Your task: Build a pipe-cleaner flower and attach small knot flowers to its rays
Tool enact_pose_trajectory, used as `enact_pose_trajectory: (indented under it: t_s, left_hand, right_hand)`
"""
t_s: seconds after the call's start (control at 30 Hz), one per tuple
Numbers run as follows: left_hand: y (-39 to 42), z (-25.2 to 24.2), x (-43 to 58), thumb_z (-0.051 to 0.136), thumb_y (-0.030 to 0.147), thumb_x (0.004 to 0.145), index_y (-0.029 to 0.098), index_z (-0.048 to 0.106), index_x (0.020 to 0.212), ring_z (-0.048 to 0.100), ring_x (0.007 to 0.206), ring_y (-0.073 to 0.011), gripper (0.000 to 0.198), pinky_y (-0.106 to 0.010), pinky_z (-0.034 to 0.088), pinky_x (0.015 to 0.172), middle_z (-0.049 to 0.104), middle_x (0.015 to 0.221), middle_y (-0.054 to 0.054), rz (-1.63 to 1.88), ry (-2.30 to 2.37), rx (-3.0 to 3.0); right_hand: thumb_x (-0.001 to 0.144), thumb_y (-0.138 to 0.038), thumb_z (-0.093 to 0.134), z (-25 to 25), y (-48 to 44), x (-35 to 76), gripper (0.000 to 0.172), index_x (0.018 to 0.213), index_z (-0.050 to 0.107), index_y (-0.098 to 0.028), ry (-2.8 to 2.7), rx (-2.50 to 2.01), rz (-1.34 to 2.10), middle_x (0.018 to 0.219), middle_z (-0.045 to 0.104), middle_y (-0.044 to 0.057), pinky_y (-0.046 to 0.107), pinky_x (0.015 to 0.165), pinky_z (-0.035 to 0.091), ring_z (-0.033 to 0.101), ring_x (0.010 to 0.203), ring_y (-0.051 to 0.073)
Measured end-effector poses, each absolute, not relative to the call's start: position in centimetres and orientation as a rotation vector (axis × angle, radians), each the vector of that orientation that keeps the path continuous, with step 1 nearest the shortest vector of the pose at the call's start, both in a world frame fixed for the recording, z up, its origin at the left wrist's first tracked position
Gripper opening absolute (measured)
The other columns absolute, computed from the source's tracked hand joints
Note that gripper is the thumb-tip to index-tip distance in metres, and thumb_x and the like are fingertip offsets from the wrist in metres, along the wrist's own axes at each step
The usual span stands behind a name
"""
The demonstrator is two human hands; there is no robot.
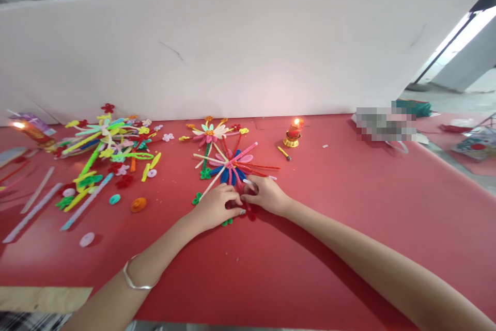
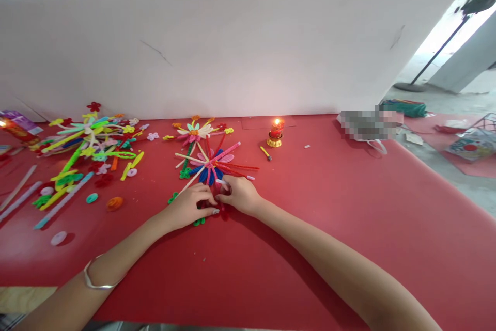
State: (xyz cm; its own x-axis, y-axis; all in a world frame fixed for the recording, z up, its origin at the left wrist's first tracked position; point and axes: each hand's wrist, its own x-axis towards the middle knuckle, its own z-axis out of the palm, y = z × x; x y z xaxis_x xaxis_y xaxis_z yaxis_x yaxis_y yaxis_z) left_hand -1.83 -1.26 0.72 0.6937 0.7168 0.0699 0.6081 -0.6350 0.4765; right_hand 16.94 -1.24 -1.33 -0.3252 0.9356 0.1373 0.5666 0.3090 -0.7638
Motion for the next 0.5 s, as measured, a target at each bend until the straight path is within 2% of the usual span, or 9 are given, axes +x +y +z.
enact_pose_trajectory:
  t_s: [0.23,0.5]
  left_hand:
    - [-1.34,0.74,-1.83,0.064,0.027,0.075,0.019,0.064,0.073,0.054,0.081,-0.0168,0.008,-0.028,0.042,0.072,0.06,0.078,-0.002,0.366,1.013,2.484]
    - [-1.24,0.62,-1.86,0.063,0.029,0.076,0.019,0.064,0.075,0.054,0.08,-0.0166,0.01,-0.028,0.042,0.072,0.06,0.078,-0.002,0.362,1.008,2.493]
  right_hand:
    - [0.069,-0.027,0.062,-1.56,-1.18,17.06,0.024,0.063,0.039,-0.02,-2.044,-1.308,0.792,0.057,0.042,-0.006,0.021,0.051,0.024,0.038,0.052,0.008]
    - [0.069,-0.025,0.062,-1.6,-1.23,16.99,0.028,0.061,0.036,-0.019,-2.064,-1.279,0.711,0.055,0.039,-0.007,0.02,0.051,0.024,0.036,0.05,0.007]
